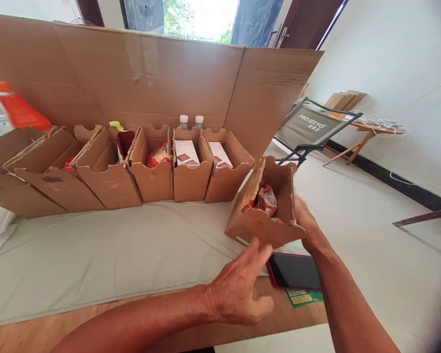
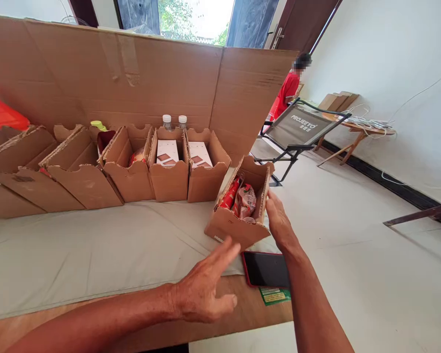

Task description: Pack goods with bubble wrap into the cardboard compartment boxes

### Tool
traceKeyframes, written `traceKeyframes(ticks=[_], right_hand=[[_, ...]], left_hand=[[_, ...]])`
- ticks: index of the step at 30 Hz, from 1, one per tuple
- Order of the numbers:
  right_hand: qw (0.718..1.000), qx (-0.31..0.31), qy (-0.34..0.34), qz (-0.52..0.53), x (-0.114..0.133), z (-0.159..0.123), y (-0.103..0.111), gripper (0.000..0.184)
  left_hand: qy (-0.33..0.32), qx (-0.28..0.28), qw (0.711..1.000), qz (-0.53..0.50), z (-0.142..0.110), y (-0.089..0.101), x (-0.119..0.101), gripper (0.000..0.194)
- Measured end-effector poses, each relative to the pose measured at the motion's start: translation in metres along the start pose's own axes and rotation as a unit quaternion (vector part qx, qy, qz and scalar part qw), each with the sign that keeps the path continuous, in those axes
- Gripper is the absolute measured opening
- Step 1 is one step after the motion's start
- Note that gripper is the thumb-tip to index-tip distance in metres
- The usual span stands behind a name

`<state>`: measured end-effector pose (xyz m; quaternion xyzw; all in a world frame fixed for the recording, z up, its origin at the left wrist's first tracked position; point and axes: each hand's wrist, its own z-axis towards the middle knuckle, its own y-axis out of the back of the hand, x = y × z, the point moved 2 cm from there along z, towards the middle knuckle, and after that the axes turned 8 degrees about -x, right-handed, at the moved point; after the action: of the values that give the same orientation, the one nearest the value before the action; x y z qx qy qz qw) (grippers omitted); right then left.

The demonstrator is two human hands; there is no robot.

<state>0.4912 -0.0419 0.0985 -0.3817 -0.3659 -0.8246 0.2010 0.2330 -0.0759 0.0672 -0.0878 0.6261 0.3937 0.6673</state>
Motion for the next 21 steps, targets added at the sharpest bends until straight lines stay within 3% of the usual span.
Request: traceKeyframes(ticks=[2, 4, 6, 9, 11, 13, 17, 21], right_hand=[[0.999, 0.041, -0.023, -0.004, -0.003, -0.027, 0.019, 0.057], [0.995, 0.085, -0.053, 0.014, -0.007, -0.059, 0.03, 0.059], [0.99, 0.12, -0.077, 0.008, -0.007, -0.086, 0.027, 0.067], [0.985, 0.094, -0.118, -0.086, -0.006, -0.099, 0.004, 0.069], [0.984, 0.065, -0.129, -0.1, -0.008, -0.089, -0.01, 0.061], [0.988, 0.059, -0.135, -0.047, -0.017, -0.068, -0.015, 0.054], [0.979, 0.081, -0.173, 0.066, -0.04, -0.01, -0.007, 0.047], [0.97, 0.121, -0.185, 0.097, -0.049, 0.048, -0.013, 0.03]], left_hand=[[-0.062, 0.029, 0.997, 0.036, -0.011, 0.012, 0.012, 0.075], [-0.079, -0.005, 0.993, 0.087, -0.029, 0.029, 0.029, 0.055], [-0.061, -0.067, 0.986, 0.137, -0.047, 0.045, 0.046, 0.046], [-0.044, -0.14, 0.972, 0.183, -0.069, 0.06, 0.067, 0.041], [-0.052, -0.169, 0.966, 0.189, -0.076, 0.061, 0.075, 0.039], [-0.061, -0.182, 0.964, 0.185, -0.079, 0.059, 0.079, 0.039], [-0.064, -0.175, 0.968, 0.171, -0.078, 0.057, 0.078, 0.036], [-0.045, -0.176, 0.969, 0.169, -0.076, 0.058, 0.078, 0.035]])
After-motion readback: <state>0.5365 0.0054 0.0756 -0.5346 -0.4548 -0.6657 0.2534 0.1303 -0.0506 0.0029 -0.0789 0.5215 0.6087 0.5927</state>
